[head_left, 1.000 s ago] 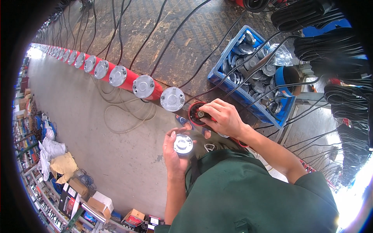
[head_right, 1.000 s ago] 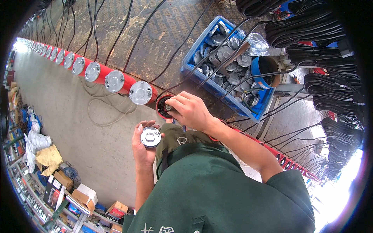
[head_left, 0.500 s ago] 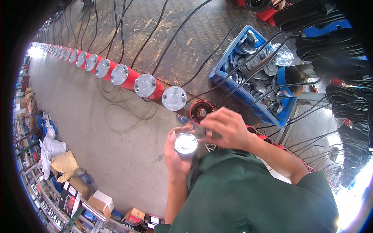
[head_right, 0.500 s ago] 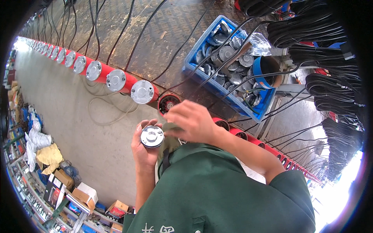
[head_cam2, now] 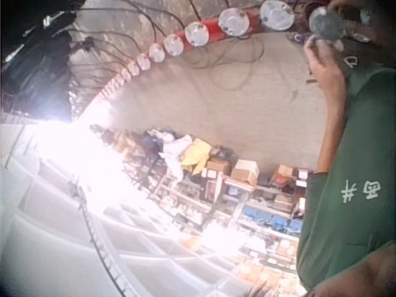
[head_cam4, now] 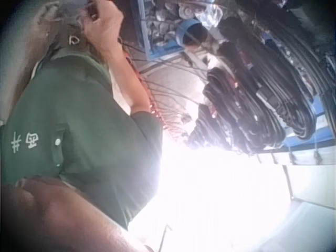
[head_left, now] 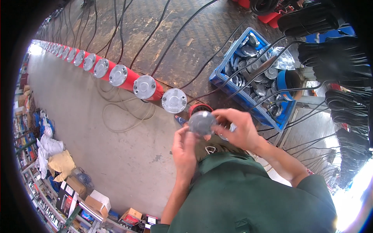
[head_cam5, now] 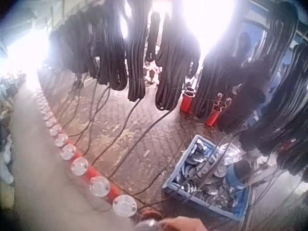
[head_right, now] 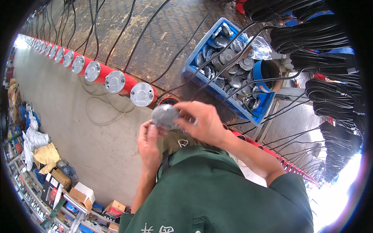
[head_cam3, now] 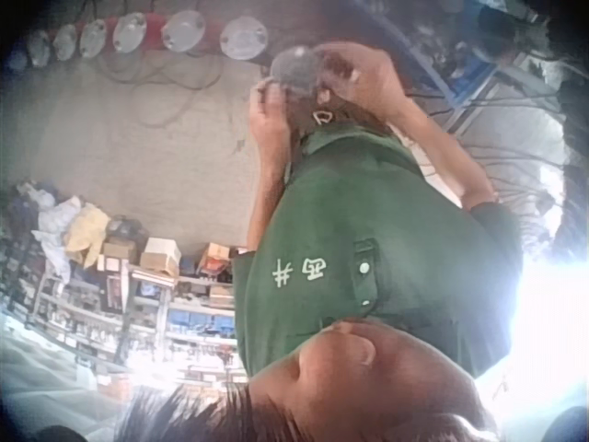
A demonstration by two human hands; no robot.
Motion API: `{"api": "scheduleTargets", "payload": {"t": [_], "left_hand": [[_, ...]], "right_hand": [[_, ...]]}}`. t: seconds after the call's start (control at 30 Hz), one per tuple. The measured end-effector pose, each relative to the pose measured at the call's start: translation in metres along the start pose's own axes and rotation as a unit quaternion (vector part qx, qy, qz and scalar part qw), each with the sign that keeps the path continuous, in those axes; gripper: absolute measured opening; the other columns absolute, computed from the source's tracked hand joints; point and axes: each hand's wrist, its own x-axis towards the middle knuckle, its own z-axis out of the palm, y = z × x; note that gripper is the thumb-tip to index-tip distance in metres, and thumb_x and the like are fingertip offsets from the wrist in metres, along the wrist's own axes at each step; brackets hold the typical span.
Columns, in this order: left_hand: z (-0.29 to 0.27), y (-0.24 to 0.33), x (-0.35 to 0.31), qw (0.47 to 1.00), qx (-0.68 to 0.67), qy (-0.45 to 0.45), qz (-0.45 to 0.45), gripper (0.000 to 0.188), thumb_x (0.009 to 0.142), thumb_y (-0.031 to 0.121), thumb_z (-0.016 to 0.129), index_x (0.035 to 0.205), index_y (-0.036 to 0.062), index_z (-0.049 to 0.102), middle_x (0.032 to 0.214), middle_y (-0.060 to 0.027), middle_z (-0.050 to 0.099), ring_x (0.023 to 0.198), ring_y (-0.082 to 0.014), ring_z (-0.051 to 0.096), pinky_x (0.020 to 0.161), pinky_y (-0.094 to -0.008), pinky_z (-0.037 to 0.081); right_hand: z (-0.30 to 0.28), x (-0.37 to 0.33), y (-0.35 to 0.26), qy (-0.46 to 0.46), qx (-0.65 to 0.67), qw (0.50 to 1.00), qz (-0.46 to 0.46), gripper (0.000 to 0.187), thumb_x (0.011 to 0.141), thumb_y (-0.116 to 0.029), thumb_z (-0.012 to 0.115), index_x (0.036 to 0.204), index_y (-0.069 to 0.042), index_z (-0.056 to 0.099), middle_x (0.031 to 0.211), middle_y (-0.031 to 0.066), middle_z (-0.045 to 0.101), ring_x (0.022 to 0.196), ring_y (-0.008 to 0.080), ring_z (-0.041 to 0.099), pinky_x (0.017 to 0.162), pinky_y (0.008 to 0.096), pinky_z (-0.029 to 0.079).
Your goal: The person uses pliers to adjust components on a row of red cylindrical devices, assembles parts into silver caps, and places the caps onto the cylinders.
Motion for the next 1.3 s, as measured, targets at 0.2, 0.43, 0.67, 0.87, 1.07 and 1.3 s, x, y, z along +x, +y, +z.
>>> {"api": "scheduleTargets", "payload": {"t": [0.2,0.43,0.67,0.87,1.07,1.3], "left_hand": [[0.006,-0.006,0.03,0.911,0.321,0.0,0.259,0.102,0.079,0.017,0.096,0.162,0.0007,0.039,0.158,-0.023,0.057,0.145,-0.0372,0.058,0.125,-0.0494,0.044],[0.005,-0.017,0.048,0.918,0.299,-0.025,0.26,0.106,0.077,0.01,0.095,0.164,0.0014,0.034,0.158,-0.0246,0.059,0.147,-0.0386,0.059,0.124,-0.0478,0.045],[0.015,-0.022,0.046,0.914,0.297,0.007,0.278,0.102,0.077,0.009,0.096,0.161,0.0006,0.038,0.156,-0.0243,0.06,0.145,-0.0372,0.06,0.122,-0.0467,0.048],[0.022,-0.03,0.047,0.915,0.285,0.031,0.284,0.095,0.077,0.007,0.095,0.158,-0.0004,0.045,0.157,-0.022,0.059,0.143,-0.0343,0.061,0.122,-0.0447,0.049],[0.025,-0.034,0.046,0.915,0.286,0.045,0.281,0.091,0.078,0.005,0.093,0.157,0.0008,0.049,0.155,-0.0206,0.061,0.143,-0.034,0.062,0.121,-0.0444,0.049],[0.026,-0.035,0.049,0.901,0.294,0.053,0.315,0.083,0.078,0.005,0.093,0.152,0.0027,0.054,0.156,-0.0225,0.062,0.141,-0.0383,0.063,0.12,-0.0467,0.05]], "right_hand": [[-0.012,0.029,0.012,-0.086,0.106,0.978,0.16,0.032,0.1,-0.012,0.081,0.125,0.006,0.076,0.096,0.0059,0.08,0.087,0.0065,0.07,0.078,0.0273,0.058],[-0.008,0.041,0.025,-0.113,0.064,0.984,0.121,0.03,0.097,-0.017,0.079,0.119,0.003,0.079,0.088,0.0122,0.082,0.075,0.0114,0.074,0.075,0.0308,0.059],[-0.018,0.048,0.033,-0.118,0.058,0.983,0.126,0.025,0.098,-0.009,0.08,0.121,0.0,0.079,0.094,0.0077,0.08,0.079,0.0086,0.068,0.075,0.0277,0.057],[-0.019,0.047,0.047,-0.116,0.011,0.989,0.093,0.027,0.093,-0.003,0.079,0.12,-0.003,0.08,0.105,0.0067,0.081,0.091,0.0135,0.076,0.081,0.0295,0.06],[-0.015,0.045,0.061,-0.134,0.085,0.977,0.142,0.033,0.088,-0.008,0.082,0.12,-0.002,0.079,0.106,0.0122,0.084,0.098,0.0184,0.08,0.094,0.0343,0.063],[-0.013,0.043,0.072,-0.139,0.108,0.973,0.148,0.035,0.088,-0.009,0.083,0.123,-0.003,0.079,0.108,0.0118,0.084,0.101,0.0186,0.08,0.095,0.0349,0.063]]}}
